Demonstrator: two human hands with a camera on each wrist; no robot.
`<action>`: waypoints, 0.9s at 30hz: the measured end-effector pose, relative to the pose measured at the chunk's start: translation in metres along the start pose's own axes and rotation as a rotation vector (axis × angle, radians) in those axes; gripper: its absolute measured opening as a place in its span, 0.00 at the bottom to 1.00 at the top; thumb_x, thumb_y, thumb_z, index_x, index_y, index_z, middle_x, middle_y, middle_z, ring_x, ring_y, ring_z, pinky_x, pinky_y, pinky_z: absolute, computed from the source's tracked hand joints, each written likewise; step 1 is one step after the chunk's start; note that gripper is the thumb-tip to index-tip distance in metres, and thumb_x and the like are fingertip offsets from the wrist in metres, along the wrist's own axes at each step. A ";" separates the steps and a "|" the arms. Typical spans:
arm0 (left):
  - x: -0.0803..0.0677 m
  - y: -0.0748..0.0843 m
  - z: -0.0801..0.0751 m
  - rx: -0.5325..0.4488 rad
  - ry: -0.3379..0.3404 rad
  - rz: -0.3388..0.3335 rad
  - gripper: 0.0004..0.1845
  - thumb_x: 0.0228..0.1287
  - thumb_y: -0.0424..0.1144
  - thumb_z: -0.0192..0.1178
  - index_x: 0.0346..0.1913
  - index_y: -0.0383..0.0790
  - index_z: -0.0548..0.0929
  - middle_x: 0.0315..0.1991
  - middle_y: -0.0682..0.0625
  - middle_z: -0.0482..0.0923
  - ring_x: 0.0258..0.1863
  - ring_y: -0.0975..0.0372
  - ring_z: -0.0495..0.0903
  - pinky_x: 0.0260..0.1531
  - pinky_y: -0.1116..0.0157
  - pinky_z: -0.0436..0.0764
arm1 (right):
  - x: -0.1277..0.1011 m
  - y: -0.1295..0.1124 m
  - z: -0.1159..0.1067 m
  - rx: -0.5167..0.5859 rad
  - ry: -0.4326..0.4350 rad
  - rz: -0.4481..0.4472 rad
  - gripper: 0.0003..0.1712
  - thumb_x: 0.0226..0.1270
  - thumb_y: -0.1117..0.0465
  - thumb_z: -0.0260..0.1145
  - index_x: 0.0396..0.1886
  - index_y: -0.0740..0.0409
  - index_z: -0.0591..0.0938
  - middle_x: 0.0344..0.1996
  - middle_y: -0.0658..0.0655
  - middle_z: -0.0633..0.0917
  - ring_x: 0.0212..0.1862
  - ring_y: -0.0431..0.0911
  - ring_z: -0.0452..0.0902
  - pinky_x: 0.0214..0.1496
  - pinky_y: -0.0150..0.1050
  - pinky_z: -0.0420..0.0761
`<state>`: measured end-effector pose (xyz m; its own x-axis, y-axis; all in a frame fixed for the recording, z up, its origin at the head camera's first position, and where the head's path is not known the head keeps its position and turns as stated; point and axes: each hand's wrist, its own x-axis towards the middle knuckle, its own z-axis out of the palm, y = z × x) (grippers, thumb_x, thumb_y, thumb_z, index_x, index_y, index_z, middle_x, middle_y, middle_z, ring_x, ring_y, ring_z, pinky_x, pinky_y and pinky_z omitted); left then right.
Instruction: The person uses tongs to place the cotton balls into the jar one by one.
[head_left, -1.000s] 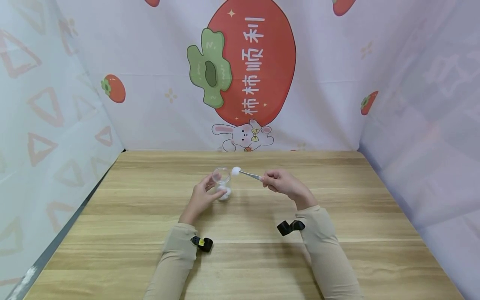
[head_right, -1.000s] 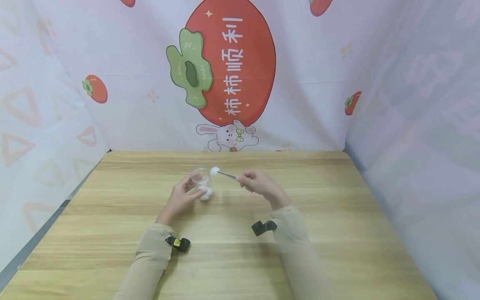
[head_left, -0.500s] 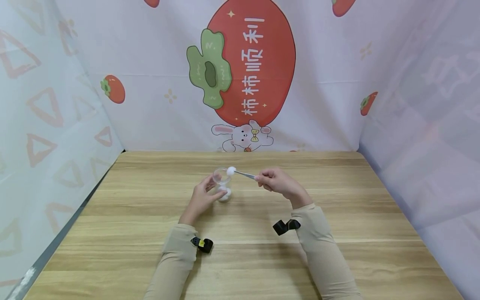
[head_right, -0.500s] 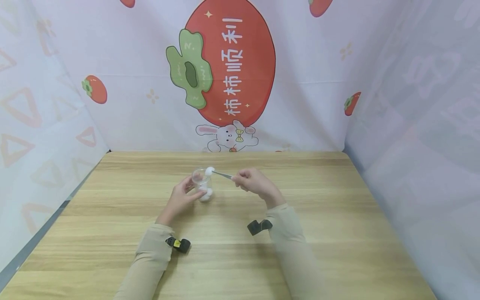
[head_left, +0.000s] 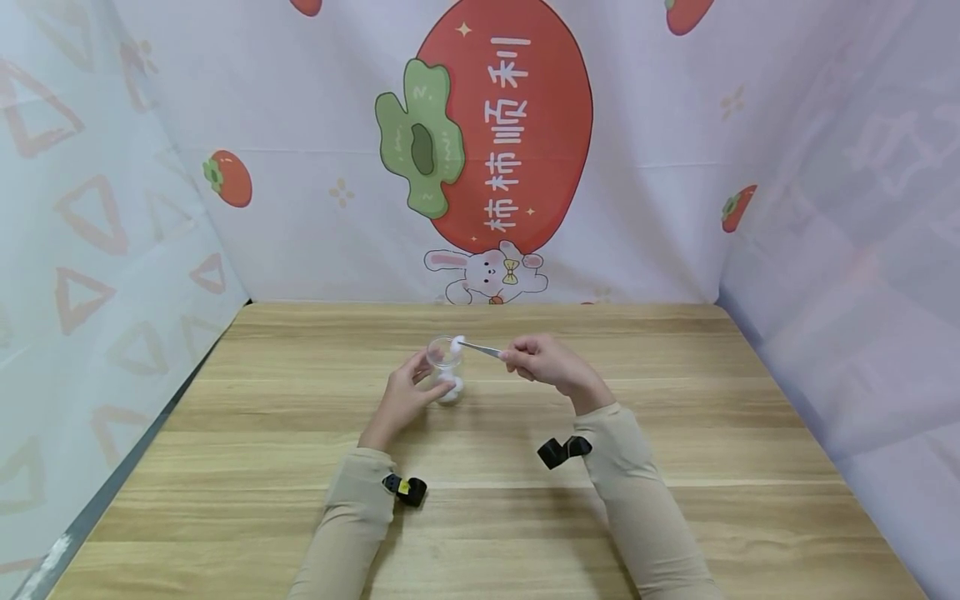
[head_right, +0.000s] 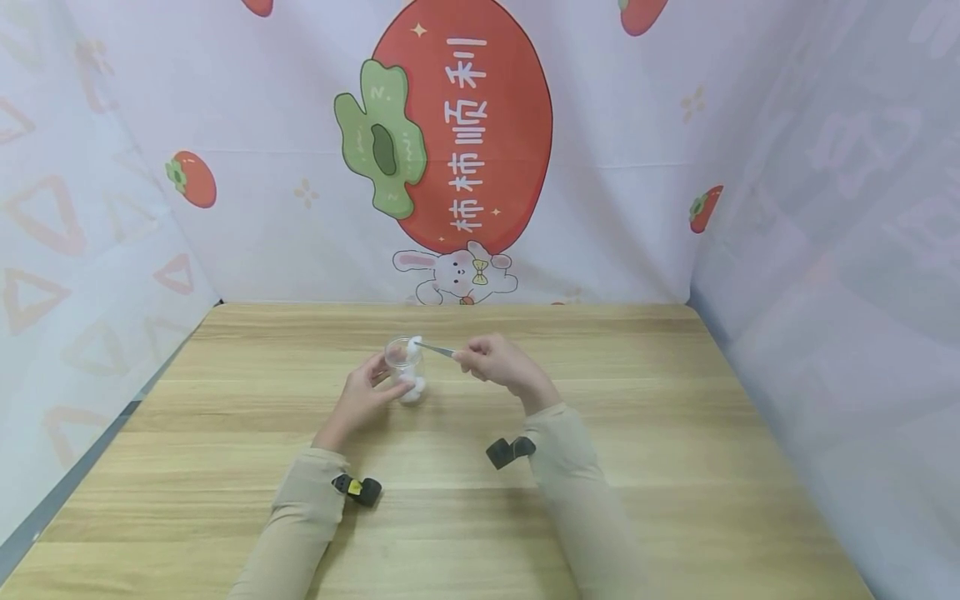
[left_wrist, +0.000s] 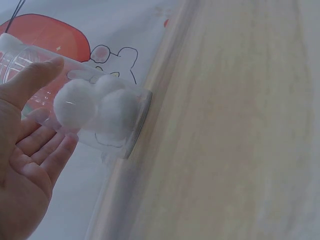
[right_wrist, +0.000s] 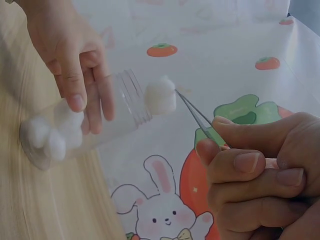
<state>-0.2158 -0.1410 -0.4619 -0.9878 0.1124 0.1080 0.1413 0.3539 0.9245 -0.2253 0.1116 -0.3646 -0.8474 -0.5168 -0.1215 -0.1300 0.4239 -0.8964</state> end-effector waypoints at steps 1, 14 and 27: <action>0.000 0.000 0.000 0.002 0.001 0.001 0.37 0.54 0.36 0.71 0.67 0.33 0.68 0.60 0.35 0.76 0.63 0.47 0.75 0.70 0.56 0.74 | 0.001 -0.001 0.001 -0.002 -0.002 0.001 0.17 0.74 0.61 0.55 0.29 0.73 0.74 0.11 0.45 0.64 0.18 0.39 0.57 0.23 0.28 0.58; 0.001 -0.001 0.002 0.017 0.008 0.022 0.35 0.53 0.36 0.71 0.65 0.34 0.70 0.58 0.35 0.77 0.62 0.46 0.76 0.69 0.57 0.75 | 0.011 0.001 0.008 -0.017 -0.005 0.012 0.16 0.73 0.62 0.57 0.25 0.68 0.75 0.11 0.46 0.65 0.18 0.40 0.59 0.22 0.28 0.58; 0.001 -0.003 0.001 0.026 0.016 0.025 0.35 0.53 0.35 0.71 0.65 0.34 0.70 0.59 0.35 0.77 0.62 0.46 0.76 0.68 0.57 0.75 | 0.012 0.006 0.010 -0.002 0.002 0.029 0.17 0.73 0.60 0.56 0.25 0.68 0.75 0.10 0.45 0.64 0.17 0.39 0.57 0.19 0.28 0.55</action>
<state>-0.2168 -0.1412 -0.4646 -0.9849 0.1065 0.1368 0.1672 0.3749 0.9118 -0.2314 0.1001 -0.3756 -0.8520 -0.5028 -0.1461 -0.1069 0.4402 -0.8915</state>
